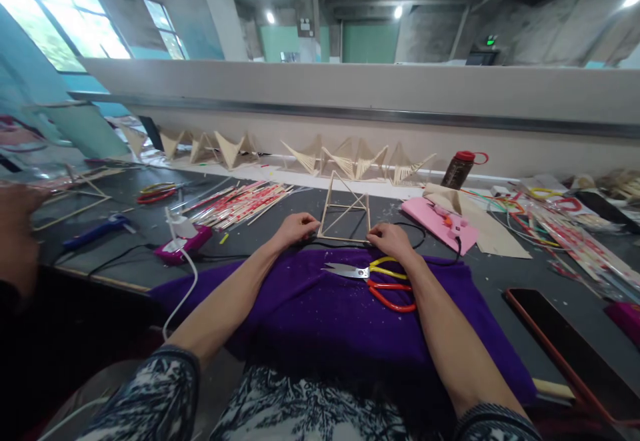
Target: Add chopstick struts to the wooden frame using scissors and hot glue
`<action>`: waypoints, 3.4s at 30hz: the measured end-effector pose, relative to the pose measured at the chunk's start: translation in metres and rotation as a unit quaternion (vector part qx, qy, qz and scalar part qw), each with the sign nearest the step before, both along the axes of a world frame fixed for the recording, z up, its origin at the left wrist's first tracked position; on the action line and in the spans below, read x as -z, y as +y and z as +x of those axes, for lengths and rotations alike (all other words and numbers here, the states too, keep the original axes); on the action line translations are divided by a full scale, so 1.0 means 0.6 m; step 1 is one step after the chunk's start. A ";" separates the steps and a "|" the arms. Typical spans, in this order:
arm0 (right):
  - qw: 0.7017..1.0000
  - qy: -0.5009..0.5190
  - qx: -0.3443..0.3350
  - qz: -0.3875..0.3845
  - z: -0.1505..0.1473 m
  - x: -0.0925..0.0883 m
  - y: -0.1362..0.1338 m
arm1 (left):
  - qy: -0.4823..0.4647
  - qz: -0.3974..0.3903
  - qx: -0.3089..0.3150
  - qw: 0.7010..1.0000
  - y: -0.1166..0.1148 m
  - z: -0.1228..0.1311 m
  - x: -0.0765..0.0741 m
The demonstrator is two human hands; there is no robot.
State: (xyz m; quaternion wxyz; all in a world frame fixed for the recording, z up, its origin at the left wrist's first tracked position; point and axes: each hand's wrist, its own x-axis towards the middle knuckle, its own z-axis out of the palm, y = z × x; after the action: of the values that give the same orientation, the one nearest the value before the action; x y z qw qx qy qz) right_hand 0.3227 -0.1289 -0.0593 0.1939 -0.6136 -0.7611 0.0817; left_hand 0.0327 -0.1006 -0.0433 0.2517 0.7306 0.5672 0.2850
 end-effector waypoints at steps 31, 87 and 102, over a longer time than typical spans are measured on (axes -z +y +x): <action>0.998 0.008 -0.023 0.061 -0.005 0.010 0.001 | 0.035 0.047 0.022 0.998 0.008 0.018 0.016; 0.997 -0.078 -0.014 -0.025 0.013 -0.036 -0.016 | 0.120 0.021 -0.006 0.993 0.024 0.027 0.014; 0.995 -0.099 -0.020 -0.026 0.011 -0.018 -0.007 | 0.075 -0.029 0.032 0.996 0.021 0.018 0.013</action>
State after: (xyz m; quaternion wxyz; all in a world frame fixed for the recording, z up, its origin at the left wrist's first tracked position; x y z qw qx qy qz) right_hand 0.3294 -0.1328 -0.0487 0.1000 -0.6079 -0.7865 0.0447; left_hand 0.0437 -0.0879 -0.0513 0.2387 0.7599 0.5690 0.2046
